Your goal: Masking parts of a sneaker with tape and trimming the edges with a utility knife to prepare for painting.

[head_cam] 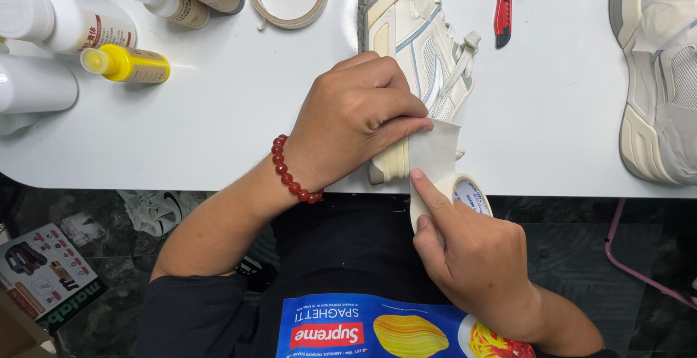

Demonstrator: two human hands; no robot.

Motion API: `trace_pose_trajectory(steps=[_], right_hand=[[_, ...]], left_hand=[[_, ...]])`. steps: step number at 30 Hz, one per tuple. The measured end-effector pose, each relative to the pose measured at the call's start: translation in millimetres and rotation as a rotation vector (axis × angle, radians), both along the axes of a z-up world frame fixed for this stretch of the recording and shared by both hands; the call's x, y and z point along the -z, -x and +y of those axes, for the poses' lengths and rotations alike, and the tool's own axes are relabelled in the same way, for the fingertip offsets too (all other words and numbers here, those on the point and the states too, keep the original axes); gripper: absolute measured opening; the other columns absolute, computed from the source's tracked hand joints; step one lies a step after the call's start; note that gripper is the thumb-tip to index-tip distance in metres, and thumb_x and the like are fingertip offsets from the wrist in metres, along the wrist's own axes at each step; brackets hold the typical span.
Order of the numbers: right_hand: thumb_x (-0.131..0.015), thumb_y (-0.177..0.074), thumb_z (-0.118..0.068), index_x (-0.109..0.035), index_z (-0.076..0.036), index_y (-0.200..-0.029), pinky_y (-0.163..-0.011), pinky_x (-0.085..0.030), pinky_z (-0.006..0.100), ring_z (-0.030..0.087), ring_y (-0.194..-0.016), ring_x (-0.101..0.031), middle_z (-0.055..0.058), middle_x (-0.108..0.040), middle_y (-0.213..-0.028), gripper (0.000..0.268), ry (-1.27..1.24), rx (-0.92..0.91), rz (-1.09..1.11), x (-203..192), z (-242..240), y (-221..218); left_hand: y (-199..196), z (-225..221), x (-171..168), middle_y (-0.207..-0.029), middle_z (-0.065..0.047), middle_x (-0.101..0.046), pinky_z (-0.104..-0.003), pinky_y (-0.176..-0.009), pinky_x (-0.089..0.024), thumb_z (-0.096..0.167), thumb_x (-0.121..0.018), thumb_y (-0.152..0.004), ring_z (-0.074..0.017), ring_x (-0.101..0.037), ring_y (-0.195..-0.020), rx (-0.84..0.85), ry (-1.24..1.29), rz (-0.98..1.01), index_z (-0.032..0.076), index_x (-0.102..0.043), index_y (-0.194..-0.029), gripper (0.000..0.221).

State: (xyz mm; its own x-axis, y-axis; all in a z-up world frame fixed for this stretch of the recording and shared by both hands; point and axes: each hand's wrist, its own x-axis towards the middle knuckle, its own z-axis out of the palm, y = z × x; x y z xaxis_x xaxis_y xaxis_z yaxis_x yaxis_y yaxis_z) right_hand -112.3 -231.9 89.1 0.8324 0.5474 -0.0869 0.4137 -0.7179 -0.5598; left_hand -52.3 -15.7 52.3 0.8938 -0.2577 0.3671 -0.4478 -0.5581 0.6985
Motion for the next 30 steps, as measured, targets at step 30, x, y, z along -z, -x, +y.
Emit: trace_pose_trajectory(steps=[30], right_hand=[[-0.070, -0.080, -0.005, -0.071, -0.004, -0.126, -0.042, -0.044, 0.037, 0.021, -0.042, -0.057, 0.007, -0.063, -0.058, 0.046, -0.060, -0.024, -0.097, 10.4, -5.9, 6.9]], left_hand=[[8.9, 12.6, -22.9, -0.091, 0.000, -0.071, -0.035, -0.075, -0.050, 0.012, -0.076, -0.090, -0.0181, -0.065, -0.085, 0.103, 0.004, 0.027, 0.010, -0.077, -0.105, 0.015]])
